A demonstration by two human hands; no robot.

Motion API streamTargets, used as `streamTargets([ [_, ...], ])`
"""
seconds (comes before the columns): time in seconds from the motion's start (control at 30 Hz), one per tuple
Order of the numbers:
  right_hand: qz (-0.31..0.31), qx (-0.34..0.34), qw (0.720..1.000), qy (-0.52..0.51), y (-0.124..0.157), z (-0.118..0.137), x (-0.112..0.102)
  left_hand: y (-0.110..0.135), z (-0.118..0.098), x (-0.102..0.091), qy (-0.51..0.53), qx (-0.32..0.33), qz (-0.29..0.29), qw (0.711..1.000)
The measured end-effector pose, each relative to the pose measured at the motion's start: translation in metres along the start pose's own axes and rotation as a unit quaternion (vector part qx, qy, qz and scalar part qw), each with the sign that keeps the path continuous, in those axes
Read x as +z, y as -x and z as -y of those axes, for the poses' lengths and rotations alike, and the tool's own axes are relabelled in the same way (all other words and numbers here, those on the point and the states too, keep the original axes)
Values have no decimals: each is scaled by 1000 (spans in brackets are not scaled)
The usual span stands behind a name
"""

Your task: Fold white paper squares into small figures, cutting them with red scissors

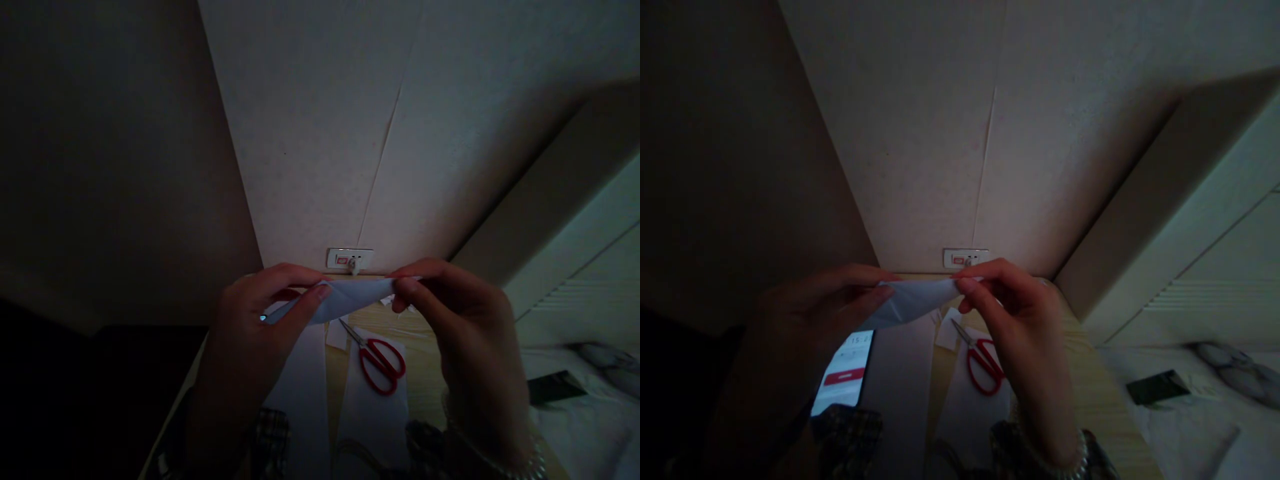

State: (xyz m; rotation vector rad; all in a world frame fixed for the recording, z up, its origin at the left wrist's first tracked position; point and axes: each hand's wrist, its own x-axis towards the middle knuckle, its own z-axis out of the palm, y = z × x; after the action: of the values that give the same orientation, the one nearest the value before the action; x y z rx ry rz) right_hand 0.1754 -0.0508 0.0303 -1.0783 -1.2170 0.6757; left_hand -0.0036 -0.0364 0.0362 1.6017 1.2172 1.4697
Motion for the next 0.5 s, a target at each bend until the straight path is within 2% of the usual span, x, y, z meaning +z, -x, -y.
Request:
streamTargets([
  [0.13, -8, -6, 1000, 0, 1, 1, 0, -1, -1, -1, -19, -4, 1, 1000],
  [0.5, -9, -5, 1000, 15, 0, -1, 0, -1, -1, 0, 59, -46, 27, 997],
])
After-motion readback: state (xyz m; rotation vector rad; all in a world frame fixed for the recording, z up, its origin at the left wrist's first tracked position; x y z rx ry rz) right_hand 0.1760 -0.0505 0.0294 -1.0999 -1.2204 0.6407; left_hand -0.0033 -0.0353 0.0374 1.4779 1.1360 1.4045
